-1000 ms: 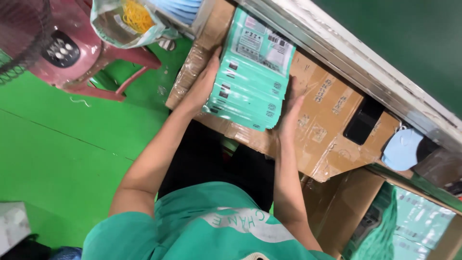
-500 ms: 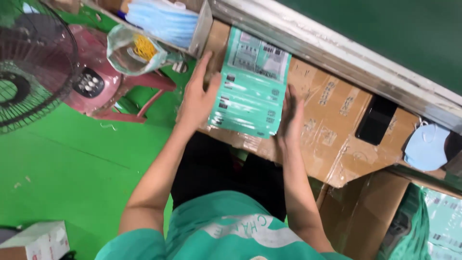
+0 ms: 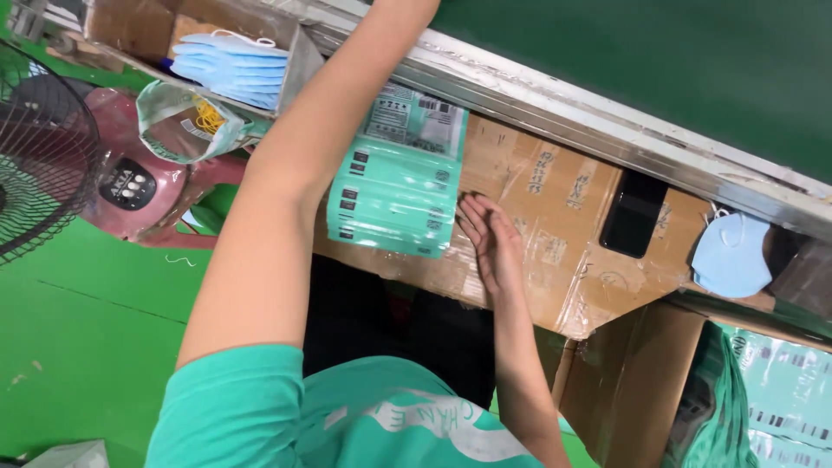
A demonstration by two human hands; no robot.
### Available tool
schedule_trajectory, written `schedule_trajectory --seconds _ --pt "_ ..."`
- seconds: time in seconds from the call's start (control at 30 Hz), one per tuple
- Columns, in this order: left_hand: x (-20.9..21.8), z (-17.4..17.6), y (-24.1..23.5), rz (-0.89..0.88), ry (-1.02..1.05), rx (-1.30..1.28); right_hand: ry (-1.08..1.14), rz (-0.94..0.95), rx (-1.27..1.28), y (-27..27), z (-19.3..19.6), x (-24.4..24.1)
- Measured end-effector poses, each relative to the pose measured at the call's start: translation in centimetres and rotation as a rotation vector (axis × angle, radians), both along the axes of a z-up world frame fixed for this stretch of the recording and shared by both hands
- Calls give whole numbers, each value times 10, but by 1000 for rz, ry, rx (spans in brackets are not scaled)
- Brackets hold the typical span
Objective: Placing blue face masks into plastic retail pouches at a packaging station.
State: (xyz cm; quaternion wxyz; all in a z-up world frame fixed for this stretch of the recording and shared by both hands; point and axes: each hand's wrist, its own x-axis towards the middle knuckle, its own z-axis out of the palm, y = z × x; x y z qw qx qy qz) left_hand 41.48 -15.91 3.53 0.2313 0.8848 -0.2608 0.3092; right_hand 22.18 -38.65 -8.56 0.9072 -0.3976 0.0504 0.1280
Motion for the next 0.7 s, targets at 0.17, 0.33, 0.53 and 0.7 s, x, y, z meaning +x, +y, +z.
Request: schedule_trajectory --seconds 0.17,0.33,0.53,0.7 --pt "-9 6 -34 -249 5 21 -112 -215 -374 -44 26 -16" --pt "-88 49 -80 -449 15 94 -685 -468 -1187 -58 149 -19" --pt "-195 55 -101 -552 79 -23 -663 -389 -1426 -126 108 -58" --pt "-208 -4 -98 -530 361 -483 -524 -327 -1201 -103 125 -65"
